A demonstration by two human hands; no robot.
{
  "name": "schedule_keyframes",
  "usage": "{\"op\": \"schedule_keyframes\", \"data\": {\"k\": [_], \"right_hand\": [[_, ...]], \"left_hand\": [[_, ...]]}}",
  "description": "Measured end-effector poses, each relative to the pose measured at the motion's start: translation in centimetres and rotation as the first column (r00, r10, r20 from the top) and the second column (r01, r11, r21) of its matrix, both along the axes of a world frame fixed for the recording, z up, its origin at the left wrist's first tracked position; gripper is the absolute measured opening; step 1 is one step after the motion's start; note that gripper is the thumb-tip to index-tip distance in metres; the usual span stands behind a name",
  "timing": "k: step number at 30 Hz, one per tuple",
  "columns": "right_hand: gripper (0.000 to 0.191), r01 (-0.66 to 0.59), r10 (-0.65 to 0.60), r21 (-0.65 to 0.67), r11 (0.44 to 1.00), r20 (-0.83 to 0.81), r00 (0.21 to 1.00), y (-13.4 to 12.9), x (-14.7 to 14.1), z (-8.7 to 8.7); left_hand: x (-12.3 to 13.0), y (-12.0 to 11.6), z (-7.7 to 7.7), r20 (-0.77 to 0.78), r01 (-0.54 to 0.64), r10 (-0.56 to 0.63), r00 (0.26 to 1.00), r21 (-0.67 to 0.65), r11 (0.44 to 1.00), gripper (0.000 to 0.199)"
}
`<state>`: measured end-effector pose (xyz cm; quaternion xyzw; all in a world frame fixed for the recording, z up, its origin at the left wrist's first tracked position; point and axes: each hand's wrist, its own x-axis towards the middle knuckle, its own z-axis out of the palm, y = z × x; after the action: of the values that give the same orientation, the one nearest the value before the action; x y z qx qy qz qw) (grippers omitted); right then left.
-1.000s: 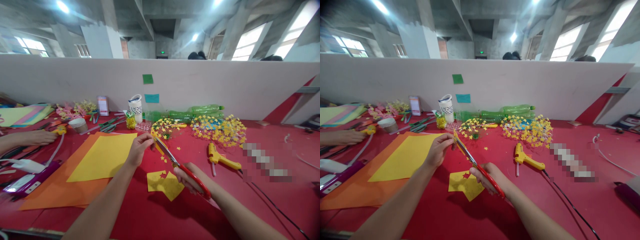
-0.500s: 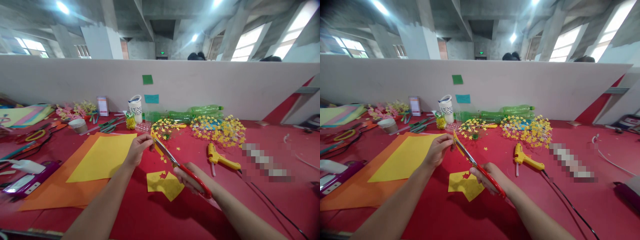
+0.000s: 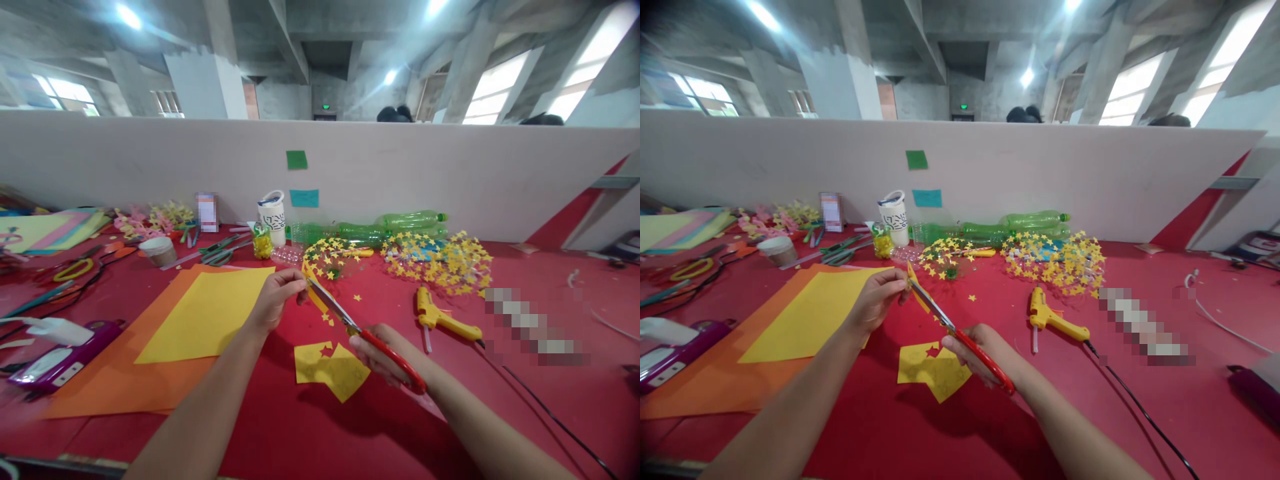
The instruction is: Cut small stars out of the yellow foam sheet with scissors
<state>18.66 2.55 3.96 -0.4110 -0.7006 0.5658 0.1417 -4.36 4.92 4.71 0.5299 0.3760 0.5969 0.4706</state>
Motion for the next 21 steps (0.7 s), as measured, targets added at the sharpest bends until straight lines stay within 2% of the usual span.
{"op": "schedule_keyframes", "data": {"k": [8, 17, 21], "right_hand": [[0.047, 0.003, -0.004, 0.018, 1.0, 0.067, 0.998, 0.03, -0.04, 0.74], [0.048, 0.014, -0.016, 0.029, 0.999, 0.083, 0.996, 0.13, -0.05, 0.33], [0.048, 0.011, -0.015, 0.054, 0.998, 0.075, 0.997, 0.19, -0.2, -0.06]], "left_hand": [[0.01, 0.04, -0.11, 0.02, 0.02, -0.02, 1.0, 0.021, 1.0, 0.008], [0.05, 0.02, -0.07, 0.002, -0.01, 0.01, 1.0, 0.0, 1.0, 0.008], [0.26, 0.02, -0.06, -0.032, -0.044, 0.046, 0.998, 0.058, 0.997, 0.009]]}}
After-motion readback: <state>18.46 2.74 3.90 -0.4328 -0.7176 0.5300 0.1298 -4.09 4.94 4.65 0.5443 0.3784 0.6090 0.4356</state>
